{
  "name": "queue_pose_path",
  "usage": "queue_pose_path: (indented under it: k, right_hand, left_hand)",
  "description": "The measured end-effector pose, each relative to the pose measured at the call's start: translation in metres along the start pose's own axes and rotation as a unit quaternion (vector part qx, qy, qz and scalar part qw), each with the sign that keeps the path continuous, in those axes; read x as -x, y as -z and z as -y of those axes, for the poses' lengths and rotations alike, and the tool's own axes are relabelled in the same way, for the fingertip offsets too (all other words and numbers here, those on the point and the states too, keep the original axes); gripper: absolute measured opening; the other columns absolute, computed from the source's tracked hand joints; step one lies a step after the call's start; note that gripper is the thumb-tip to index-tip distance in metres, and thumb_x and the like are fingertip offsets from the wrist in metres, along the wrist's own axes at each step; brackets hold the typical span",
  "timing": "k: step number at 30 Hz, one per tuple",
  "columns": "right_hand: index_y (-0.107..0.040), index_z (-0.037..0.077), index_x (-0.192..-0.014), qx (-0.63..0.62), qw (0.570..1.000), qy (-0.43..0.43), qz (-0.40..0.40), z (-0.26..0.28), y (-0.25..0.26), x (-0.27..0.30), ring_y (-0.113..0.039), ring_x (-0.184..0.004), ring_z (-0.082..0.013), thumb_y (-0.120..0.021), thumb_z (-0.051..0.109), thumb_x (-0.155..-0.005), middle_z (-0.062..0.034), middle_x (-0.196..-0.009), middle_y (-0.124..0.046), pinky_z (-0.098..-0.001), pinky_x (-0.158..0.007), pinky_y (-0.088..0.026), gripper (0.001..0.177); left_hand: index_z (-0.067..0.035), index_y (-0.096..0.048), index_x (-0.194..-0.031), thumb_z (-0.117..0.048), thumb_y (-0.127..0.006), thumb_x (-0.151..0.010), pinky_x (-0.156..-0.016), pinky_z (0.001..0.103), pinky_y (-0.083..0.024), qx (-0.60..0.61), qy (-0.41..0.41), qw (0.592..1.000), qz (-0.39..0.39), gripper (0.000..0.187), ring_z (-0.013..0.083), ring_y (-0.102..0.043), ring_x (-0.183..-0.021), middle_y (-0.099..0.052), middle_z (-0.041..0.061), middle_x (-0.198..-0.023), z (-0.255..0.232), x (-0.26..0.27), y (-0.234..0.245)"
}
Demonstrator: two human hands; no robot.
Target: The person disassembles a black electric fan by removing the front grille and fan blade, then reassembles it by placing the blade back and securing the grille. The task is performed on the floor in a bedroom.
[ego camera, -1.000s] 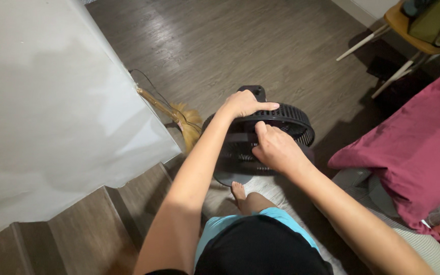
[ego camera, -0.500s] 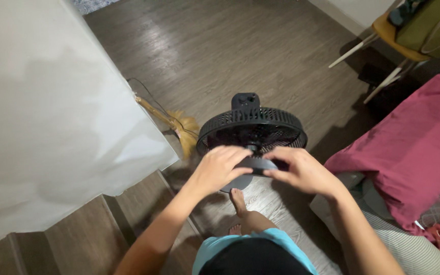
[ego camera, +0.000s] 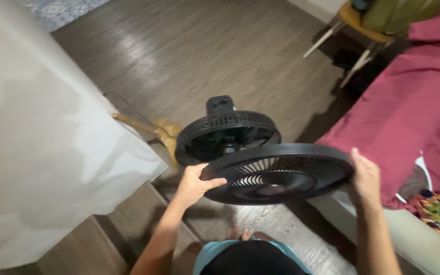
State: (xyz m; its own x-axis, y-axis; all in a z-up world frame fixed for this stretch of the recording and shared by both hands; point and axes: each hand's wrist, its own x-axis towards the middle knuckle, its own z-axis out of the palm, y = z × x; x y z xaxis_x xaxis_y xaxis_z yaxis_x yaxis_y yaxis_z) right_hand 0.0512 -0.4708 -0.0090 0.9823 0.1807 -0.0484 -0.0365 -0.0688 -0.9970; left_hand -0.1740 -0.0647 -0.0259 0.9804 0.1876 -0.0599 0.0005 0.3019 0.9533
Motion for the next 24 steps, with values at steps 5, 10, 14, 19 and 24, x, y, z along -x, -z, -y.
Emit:
queue_pose_path:
  k: [5, 10, 14, 19, 24]
  right_hand:
    - [-0.066, -0.002, -0.119, 0.247, 0.960, 0.133, -0.002, 0.042, -0.020, 0.029, -0.063, -0.094, -0.0135, -0.053, 0.023, -0.109, -0.0063, -0.099, -0.070, -0.0278, -0.088, -0.050, 0.030]
    - [-0.068, 0.003, -0.107, 0.376, 0.877, 0.275, 0.116, 0.121, -0.051, 0.077, -0.068, -0.089, -0.0290, -0.082, 0.029, -0.075, -0.0133, -0.097, -0.071, -0.0368, -0.080, -0.053, 0.044]
    - [-0.072, 0.008, -0.100, 0.414, 0.855, 0.250, 0.188, 0.135, -0.066, 0.091, -0.068, -0.080, -0.0328, -0.085, 0.027, -0.074, -0.0113, -0.088, -0.072, -0.0402, -0.071, -0.053, 0.034]
    - [-0.071, 0.006, -0.090, 0.354, 0.914, 0.133, 0.148, 0.114, -0.049, 0.090, -0.068, -0.068, -0.0221, -0.084, 0.028, -0.075, -0.0099, -0.078, -0.071, -0.0335, -0.062, -0.054, 0.030]
    - [-0.072, 0.001, -0.088, 0.394, 0.912, -0.116, -0.001, 0.078, -0.033, 0.100, -0.057, -0.056, -0.0210, -0.088, 0.036, -0.079, -0.0149, -0.061, -0.065, -0.0359, -0.058, -0.049, 0.040]
  left_hand:
    - [0.000, -0.077, -0.092, -0.023, -0.088, -0.077, -0.060, 0.028, -0.055, -0.279, -0.030, 0.959, -0.036, 0.030, 0.0072, -0.066, -0.065, -0.077, 0.005, -0.074, -0.068, -0.010, -0.046]
    - [-0.005, -0.076, -0.089, -0.040, -0.086, -0.077, -0.059, 0.035, -0.055, -0.407, -0.092, 0.907, 0.059, 0.038, 0.0237, -0.071, -0.060, -0.072, 0.014, -0.071, -0.079, -0.029, -0.115]
    - [-0.004, -0.074, -0.091, -0.040, -0.081, -0.082, -0.063, 0.043, -0.053, -0.443, -0.172, 0.867, 0.146, 0.037, 0.0348, -0.070, -0.075, -0.072, 0.015, -0.081, -0.065, -0.035, -0.153]
    - [-0.003, -0.071, -0.105, -0.012, -0.064, -0.093, -0.088, 0.040, -0.056, -0.423, -0.376, 0.814, 0.133, 0.016, 0.0300, -0.071, -0.101, -0.073, 0.011, -0.107, -0.072, -0.059, -0.130]
    - [0.000, -0.071, -0.103, -0.010, -0.066, -0.092, -0.086, 0.043, -0.053, -0.479, -0.407, 0.771, 0.104, 0.016, 0.0317, -0.070, -0.097, -0.072, 0.013, -0.105, -0.038, -0.081, -0.104]
